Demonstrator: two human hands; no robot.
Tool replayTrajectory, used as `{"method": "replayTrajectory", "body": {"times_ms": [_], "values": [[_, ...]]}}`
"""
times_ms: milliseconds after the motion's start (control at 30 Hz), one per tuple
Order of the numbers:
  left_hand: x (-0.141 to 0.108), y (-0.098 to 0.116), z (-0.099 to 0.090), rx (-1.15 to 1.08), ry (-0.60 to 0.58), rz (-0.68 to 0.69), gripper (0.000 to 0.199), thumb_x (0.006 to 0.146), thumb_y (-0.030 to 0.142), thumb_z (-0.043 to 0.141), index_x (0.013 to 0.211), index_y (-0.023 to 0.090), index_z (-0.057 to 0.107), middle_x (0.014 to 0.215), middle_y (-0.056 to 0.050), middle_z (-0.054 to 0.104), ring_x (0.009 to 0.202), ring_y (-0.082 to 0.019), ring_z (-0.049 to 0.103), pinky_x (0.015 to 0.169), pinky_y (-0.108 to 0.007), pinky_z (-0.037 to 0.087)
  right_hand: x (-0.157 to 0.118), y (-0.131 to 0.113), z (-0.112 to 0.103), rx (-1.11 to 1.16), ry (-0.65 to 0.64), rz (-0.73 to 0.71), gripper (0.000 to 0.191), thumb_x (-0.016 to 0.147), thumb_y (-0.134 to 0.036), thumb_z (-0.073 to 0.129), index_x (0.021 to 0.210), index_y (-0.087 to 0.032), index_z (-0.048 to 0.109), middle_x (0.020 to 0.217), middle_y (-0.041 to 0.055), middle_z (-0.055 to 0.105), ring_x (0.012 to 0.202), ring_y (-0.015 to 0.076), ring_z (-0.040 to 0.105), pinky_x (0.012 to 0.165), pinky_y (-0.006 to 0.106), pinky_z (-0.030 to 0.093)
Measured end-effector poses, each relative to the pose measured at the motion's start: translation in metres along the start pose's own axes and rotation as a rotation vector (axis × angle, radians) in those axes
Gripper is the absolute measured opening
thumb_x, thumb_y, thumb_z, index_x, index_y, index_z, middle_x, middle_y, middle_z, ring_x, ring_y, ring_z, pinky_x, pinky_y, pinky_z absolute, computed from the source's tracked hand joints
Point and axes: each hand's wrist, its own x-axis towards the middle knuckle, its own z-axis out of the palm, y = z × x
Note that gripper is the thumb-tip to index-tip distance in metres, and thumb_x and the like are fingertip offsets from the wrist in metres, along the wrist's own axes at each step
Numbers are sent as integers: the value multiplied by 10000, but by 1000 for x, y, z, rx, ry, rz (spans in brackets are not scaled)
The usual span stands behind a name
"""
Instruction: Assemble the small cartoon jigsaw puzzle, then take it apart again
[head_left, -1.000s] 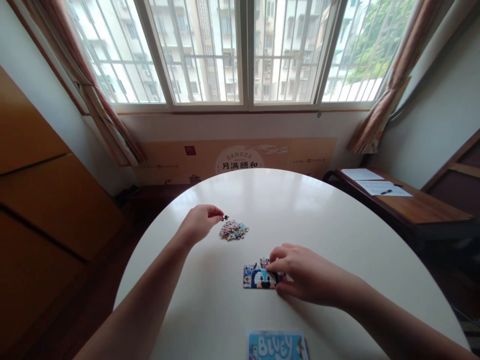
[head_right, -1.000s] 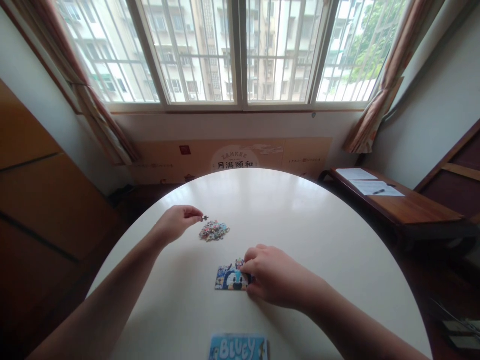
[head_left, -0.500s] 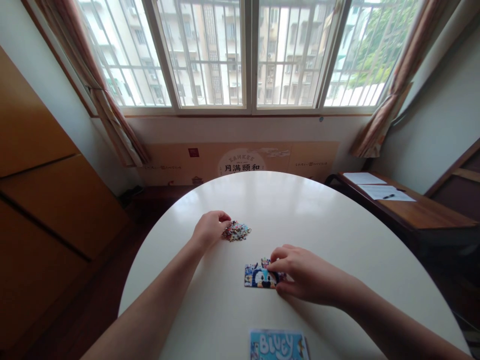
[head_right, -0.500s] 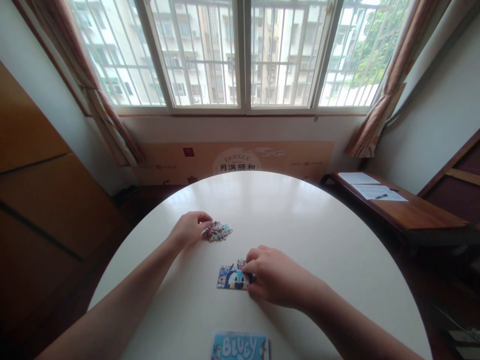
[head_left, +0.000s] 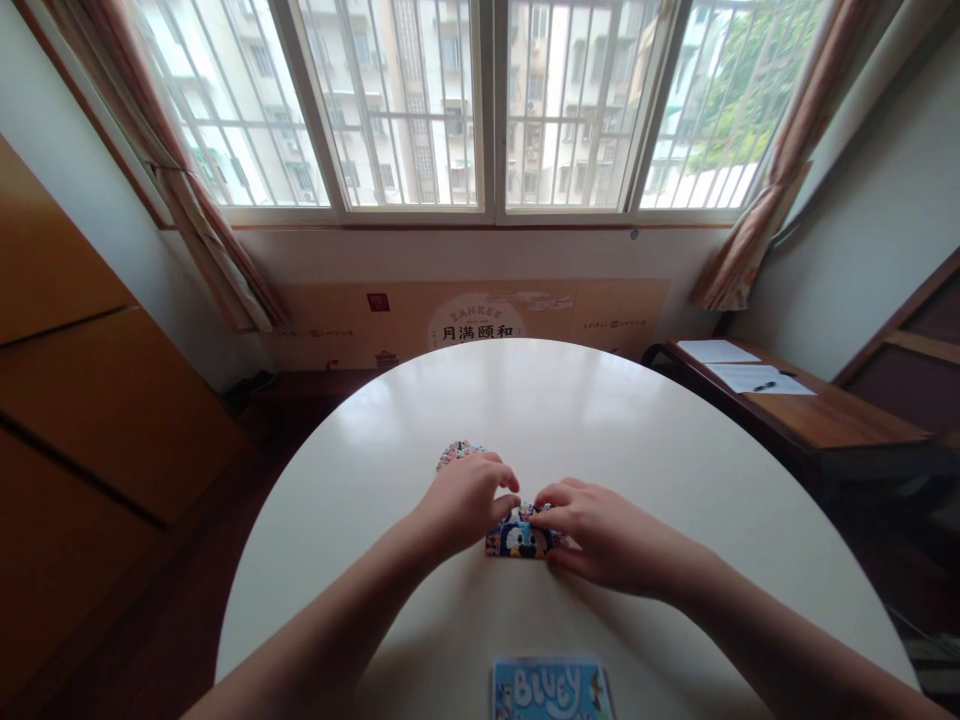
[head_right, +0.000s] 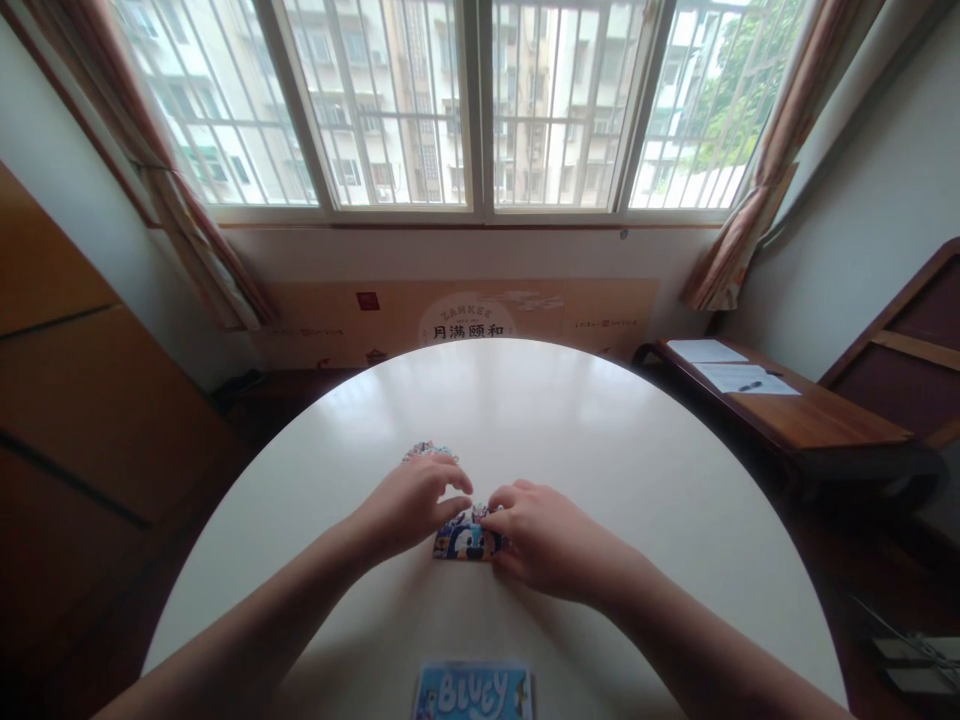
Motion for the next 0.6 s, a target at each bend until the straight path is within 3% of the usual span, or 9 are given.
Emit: {"method": "replayTrajectory", "body": {"times_ms": [167, 400, 533, 600], "values": [[2, 1, 14, -12, -39, 13, 158, 840, 279, 662, 949, 227, 764, 990, -46, 708, 933, -232, 652, 843, -334, 486, 0, 1, 1, -5, 42, -32, 164, 894, -247, 612, 1032, -256, 700, 1072, 20, 636, 966, 164, 558, 857, 296, 423], [5, 2, 15, -49, -51, -9, 140, 790, 248, 668, 886, 231, 769, 934, -38, 697, 908, -222, 648, 823, -306, 481, 2, -4, 1, 70, 162, -101, 206, 879, -188, 615, 1057, -253, 695, 965, 19, 653, 883, 144, 553, 813, 284, 431], [5, 2, 15, -78, -56, -29, 171, 810, 283, 652, 936, 240, 760, 986, -41, 685, 931, -227, 644, 824, -309, 483, -1, -32, -11, 360, 259, -232, 193, 899, -144, 571, 1033, -215, 689, 988, 26, 654, 932, 112, 590, 836, 229, 470], [5, 2, 15, -79, -65, -29, 168, 816, 275, 648, 941, 248, 758, 1026, -43, 678, 952, -230, 640, 842, -313, 481, -13, -56, -16, 525, 196, -288, 187, 936, -184, 552, 1072, -210, 677, 995, 34, 640, 911, 91, 607, 829, 186, 494]]}}
